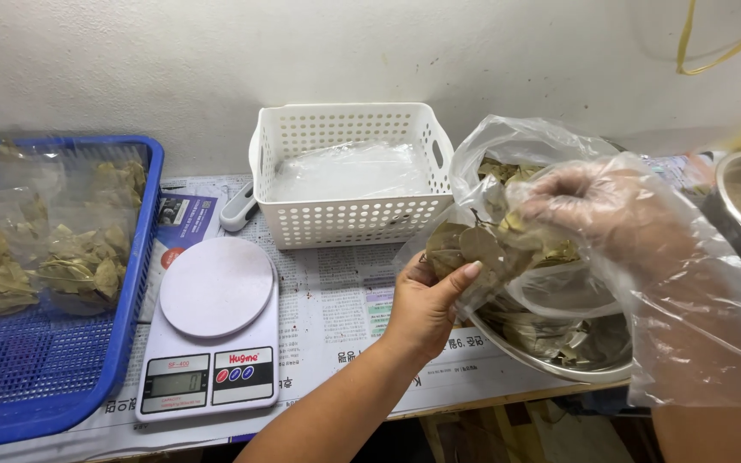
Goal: The person picks up bay leaves from a large plastic bag by hand and puts them onto a small plate on a digital scale, then places the weighed leaves into a small clear plastic bag and puts the bag into a blue basket.
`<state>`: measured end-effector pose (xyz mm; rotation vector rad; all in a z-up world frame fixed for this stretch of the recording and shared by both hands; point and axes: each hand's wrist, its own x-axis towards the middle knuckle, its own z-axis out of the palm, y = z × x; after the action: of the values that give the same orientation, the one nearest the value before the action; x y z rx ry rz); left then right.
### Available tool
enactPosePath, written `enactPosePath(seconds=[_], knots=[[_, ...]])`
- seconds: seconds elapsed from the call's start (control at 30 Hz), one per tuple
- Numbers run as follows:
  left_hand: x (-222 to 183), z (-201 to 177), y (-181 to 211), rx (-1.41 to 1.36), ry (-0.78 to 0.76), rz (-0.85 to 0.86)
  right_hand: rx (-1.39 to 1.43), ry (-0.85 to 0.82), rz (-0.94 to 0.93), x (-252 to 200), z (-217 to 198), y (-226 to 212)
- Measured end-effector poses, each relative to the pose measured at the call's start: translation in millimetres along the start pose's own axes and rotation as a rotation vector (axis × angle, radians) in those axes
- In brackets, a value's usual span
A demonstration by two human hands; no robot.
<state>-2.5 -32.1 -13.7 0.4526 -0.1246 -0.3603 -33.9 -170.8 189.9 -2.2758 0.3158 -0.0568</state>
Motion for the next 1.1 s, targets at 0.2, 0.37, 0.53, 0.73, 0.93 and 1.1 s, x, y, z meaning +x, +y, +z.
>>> enactPosePath(seconds=[0.2, 0.37, 0.53, 0.73, 0.93, 1.1], knots=[[-6.0, 0.1, -2.5, 0.004, 0.017, -0.068, 0.428, 0.008, -0.398, 10.4, 12.8, 18.0], [-7.8, 1.0, 5.4, -0.086, 0.015, -0.058, 0.99, -0.001, 0.494, 17.3, 12.0, -20.0], [-20.5, -0.6, 29.9, -0.117, 0.062, -0.09, -0.125, 0.205, -0.32, -38.4, 15.5, -29.8], [-42.5, -26.6, 65.2, -0.145, 0.064, 0.011, -0.294, 0.125, -0.51, -37.7, 65.9, -45.7], [-91.7, -43.0, 151.8, 0.093, 0.186, 0.386, -0.246, 0.012, -0.811, 4.1, 124.4, -63.2], [-154.7, -59.8, 228.0, 0.462, 0.288, 0.897, 0.011, -0.209, -0.553, 36.8, 191.9, -81.6]])
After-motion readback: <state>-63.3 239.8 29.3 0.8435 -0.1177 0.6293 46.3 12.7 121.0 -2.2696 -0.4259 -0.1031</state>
